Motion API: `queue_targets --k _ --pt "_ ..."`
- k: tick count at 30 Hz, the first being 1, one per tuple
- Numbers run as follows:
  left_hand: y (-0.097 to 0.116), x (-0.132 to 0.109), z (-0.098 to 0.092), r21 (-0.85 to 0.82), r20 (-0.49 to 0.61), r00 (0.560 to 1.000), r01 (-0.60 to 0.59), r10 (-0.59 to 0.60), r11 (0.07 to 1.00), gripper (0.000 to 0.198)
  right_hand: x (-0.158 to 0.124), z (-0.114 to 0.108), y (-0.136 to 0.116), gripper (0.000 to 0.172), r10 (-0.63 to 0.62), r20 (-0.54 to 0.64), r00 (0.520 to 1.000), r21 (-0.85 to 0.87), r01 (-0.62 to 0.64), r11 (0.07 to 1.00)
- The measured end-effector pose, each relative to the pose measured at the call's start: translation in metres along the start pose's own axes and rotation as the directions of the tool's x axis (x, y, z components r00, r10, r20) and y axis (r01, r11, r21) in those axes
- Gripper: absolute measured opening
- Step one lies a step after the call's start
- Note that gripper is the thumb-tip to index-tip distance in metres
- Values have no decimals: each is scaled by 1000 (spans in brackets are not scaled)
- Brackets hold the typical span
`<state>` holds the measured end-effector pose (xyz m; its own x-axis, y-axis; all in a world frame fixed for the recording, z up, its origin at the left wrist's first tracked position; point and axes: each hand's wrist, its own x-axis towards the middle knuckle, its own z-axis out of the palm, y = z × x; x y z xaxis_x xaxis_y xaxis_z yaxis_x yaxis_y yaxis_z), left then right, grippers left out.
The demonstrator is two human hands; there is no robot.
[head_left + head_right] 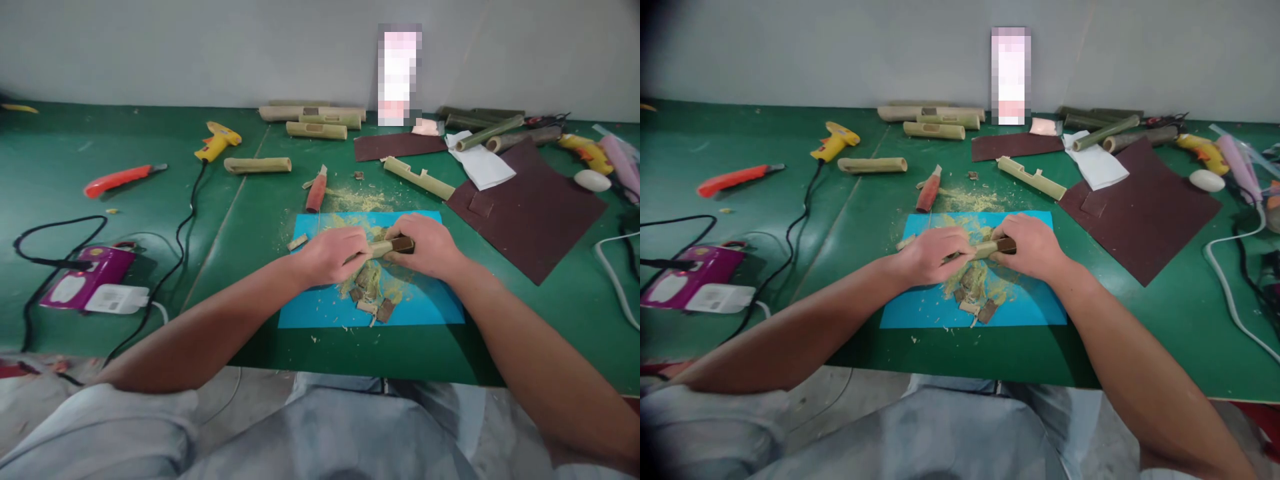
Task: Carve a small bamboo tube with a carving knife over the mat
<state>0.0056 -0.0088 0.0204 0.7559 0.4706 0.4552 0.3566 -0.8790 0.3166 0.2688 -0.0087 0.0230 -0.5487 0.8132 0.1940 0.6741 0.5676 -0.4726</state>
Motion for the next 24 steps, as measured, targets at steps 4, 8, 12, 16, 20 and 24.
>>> queue_targets --k 4,8,12,16,20,24 --pt "2 0 -1 -15 -21 1000 21 -21 1000 18 0 0 0 21 -3 -12 1000 -1 3 1000" --pt "4 0 -1 -17 -9 1000 -4 3 1000 20 -1 0 2 22 -21 -7 1000 2 21 1000" --pt "3 0 1 -4 -43 999 10 -10 1000 17 -1 0 2 23 -14 -21 1000 11 14 1000" --pt "2 -1 1 -13 -46 998 -31 31 999 19 -1 1 1 22 -17 -21 1000 10 17 1000" --pt "2 -2 0 -25 -61 998 10 -12 1000 18 -1 1 1 22 -7 -21 1000 6 7 1000" --pt "3 -3 -1 -40 -45 999 -15 14 999 19 -1 0 1 21 -20 -12 1000 12 20 1000"
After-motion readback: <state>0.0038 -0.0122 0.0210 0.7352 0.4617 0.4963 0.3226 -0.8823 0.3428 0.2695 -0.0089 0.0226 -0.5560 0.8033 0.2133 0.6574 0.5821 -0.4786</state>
